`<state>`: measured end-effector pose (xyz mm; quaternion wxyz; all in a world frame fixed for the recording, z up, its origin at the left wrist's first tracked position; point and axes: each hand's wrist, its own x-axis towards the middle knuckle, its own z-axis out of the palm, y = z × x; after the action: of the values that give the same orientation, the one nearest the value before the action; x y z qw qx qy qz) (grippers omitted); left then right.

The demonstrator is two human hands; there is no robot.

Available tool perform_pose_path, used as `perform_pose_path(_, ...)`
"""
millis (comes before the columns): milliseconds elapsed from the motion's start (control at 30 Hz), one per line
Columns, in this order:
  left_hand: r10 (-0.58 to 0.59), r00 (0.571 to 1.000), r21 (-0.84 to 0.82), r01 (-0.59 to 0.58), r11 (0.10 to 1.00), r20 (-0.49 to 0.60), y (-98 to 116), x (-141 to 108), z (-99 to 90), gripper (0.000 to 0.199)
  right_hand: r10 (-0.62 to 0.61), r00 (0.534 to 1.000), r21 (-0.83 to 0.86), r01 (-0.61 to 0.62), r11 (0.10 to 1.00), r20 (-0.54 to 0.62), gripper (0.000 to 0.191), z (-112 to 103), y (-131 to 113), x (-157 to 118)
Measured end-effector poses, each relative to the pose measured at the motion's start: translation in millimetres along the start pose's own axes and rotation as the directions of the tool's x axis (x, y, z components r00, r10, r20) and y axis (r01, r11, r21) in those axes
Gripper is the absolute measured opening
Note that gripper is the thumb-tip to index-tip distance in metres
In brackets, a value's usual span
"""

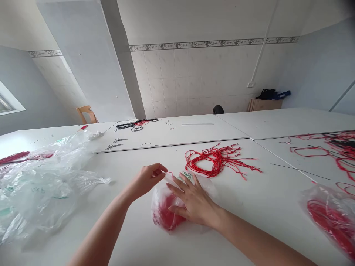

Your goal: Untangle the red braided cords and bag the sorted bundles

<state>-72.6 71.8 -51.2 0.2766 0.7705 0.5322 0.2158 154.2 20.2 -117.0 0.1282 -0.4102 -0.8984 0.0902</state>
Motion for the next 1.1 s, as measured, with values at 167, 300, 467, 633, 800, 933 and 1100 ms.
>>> perform_pose_path(167,-0.014,0.997,-0.021,0.015,1.0,0.082,-29.5,11.7,6.7,0.021,0.041,0.998,0.069,-0.044,0.997,0.045,0.076,8.7,-0.9,-0.7)
perform_pose_path(300,-0.035,0.993,-0.038,0.04,0.998,0.117,-43.8,16.9,12.2,0.023,0.051,0.997,0.078,-0.055,0.995,0.059,0.073,16.5,-2.5,-2.2)
perform_pose_path(467,-0.039,0.99,-0.062,0.048,0.997,0.134,-53.2,21.0,19.6,0.024,0.067,0.997,0.02,-0.068,0.997,0.029,0.069,21.2,-6.7,-2.9)
perform_pose_path(633,-0.045,0.99,-0.048,0.052,0.998,0.13,-62.8,23.8,25.4,0.02,0.088,0.995,-0.046,-0.087,0.995,0.039,0.066,19.4,-11.6,-3.5)
perform_pose_path(800,-0.036,0.993,-0.016,0.038,0.999,0.111,-69.9,24.4,34.9,0.016,0.092,0.995,-0.002,-0.092,0.996,0.031,0.067,21.7,-13.0,-4.4)
perform_pose_path(933,-0.018,1.0,0.006,0.018,1.0,0.012,-73.0,27.0,45.7,0.021,0.089,0.996,0.017,-0.089,0.996,-0.017,0.066,27.7,-10.4,-4.7)
perform_pose_path(1100,-0.006,0.992,-0.032,0.002,0.999,-0.124,-75.9,32.1,50.0,0.044,0.044,0.99,0.033,-0.04,0.999,-0.131,0.048,31.7,-5.9,-1.6)
